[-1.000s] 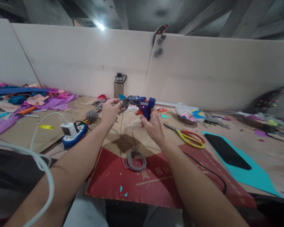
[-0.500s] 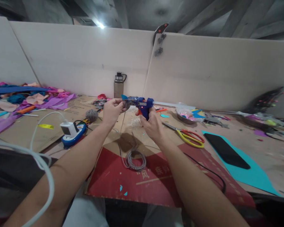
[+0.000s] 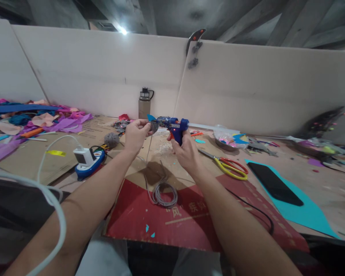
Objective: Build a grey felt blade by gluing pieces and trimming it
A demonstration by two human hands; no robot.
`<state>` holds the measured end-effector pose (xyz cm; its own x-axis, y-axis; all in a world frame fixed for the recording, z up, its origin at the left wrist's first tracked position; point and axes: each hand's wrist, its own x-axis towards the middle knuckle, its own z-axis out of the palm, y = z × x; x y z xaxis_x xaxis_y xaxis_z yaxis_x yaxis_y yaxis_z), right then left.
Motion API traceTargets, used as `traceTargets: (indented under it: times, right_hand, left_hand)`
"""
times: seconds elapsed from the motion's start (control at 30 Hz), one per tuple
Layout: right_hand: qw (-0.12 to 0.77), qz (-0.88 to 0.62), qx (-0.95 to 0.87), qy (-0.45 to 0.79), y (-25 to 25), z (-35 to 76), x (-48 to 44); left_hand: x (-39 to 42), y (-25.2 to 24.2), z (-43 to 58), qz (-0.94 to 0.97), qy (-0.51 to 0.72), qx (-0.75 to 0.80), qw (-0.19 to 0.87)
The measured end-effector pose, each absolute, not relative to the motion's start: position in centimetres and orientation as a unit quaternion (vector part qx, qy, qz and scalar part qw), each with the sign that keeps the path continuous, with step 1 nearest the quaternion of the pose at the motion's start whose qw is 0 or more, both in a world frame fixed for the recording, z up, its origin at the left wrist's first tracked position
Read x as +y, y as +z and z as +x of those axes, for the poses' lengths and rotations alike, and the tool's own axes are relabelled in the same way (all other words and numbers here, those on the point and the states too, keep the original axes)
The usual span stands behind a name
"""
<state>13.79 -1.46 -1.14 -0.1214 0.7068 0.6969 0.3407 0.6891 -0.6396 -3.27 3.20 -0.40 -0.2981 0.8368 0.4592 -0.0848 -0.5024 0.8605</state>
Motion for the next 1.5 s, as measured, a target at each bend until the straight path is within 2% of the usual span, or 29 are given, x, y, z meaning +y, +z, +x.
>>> traceTargets:
  times: [1.03, 1.27, 1.5]
  right_hand:
    - [0.577, -0.358, -0.712, 0.176, -0.88, 13.56, -1.64]
    - [0.582, -0.397, -0.691, 0.163, -0.44, 13.78, -1.80]
    - [0.578, -0.360, -0.713, 0.166, -0.62, 13.36, -2.20]
  left_hand:
    - [2.69, 0.05, -3.00, 0.466, 0.722, 0.369, 0.354]
    - [2.82, -0.17, -3.23, 0.472, 0.724, 0.356, 0.356]
    - [2.82, -0.15, -3.06, 0.461, 0.721, 0.373, 0.358]
